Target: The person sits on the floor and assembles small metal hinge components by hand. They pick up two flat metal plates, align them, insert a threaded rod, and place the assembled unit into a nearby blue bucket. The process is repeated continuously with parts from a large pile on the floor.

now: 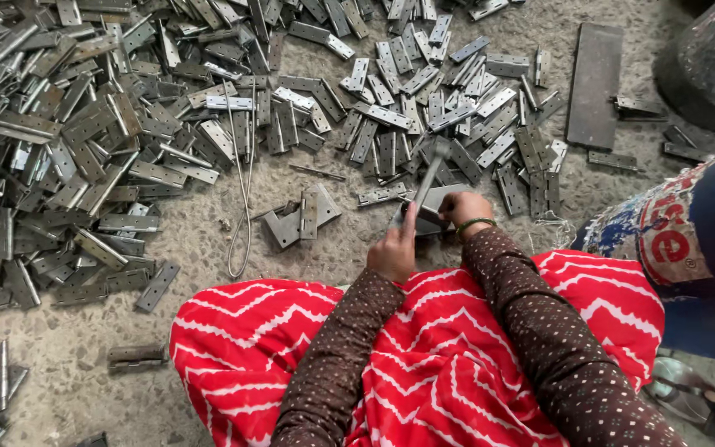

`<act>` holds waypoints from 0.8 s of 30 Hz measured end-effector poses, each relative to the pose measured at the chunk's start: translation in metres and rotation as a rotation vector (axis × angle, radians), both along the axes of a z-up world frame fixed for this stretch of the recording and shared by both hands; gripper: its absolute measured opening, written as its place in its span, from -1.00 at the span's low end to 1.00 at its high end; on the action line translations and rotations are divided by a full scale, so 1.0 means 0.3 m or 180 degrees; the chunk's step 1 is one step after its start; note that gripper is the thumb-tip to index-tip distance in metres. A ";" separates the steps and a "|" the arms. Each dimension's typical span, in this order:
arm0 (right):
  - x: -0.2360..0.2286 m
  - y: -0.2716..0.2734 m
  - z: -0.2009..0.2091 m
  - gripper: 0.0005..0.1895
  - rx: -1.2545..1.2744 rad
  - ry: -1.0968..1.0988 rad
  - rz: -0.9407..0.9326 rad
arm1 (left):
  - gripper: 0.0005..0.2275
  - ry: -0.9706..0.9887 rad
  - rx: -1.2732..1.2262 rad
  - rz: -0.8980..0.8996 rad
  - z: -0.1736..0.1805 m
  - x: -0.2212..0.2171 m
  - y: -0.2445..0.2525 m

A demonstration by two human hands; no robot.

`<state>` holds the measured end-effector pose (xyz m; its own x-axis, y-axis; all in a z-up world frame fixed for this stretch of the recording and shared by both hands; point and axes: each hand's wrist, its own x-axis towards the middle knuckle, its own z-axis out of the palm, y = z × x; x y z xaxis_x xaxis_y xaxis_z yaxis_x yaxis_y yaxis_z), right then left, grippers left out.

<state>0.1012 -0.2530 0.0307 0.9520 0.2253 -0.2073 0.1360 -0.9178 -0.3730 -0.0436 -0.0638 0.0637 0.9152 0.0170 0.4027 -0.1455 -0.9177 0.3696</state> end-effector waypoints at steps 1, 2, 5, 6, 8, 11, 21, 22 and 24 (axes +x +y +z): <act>0.000 -0.001 -0.017 -0.81 0.0019 0.0038 0.0011 | -0.41 -0.0348 -0.0075 0.0059 0.007 -0.005 0.001; 0.014 -0.003 -0.034 -0.80 0.0015 -0.0035 0.0030 | -0.43 -0.0695 -0.0150 0.0119 0.008 -0.004 -0.002; 0.025 -0.026 -0.090 -0.78 -0.0026 -0.0048 0.0046 | -0.37 -0.0987 -0.0482 -0.0236 -0.028 0.006 -0.022; 0.022 -0.028 -0.098 -0.79 -0.0033 0.0038 0.0010 | -0.37 -0.0365 -0.0250 -0.0135 -0.042 0.007 -0.025; 0.027 -0.010 -0.091 -0.78 -0.0054 -0.0011 0.0033 | -0.36 0.0790 0.0246 0.0064 -0.055 0.026 -0.009; 0.022 -0.004 -0.066 -0.78 -0.0130 -0.0244 0.0119 | -0.32 0.1158 0.0590 0.0263 -0.053 0.024 -0.008; 0.011 -0.020 -0.102 -0.76 -0.0041 -0.0089 0.0023 | -0.29 -0.0048 -0.0250 -0.0120 -0.045 -0.003 -0.029; 0.005 -0.011 -0.095 -0.76 -0.0089 -0.0090 0.0027 | -0.27 0.0840 -0.0004 -0.0078 -0.067 0.001 -0.029; -0.020 0.015 -0.079 -0.80 -0.0233 -0.0152 0.0205 | -0.27 0.1638 0.0302 0.0029 -0.116 0.008 -0.016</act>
<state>0.0951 -0.2487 0.0071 0.9452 0.2722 -0.1802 0.2116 -0.9312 -0.2969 -0.0412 -0.0687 0.0287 0.9950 0.0113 -0.0991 0.0413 -0.9510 0.3064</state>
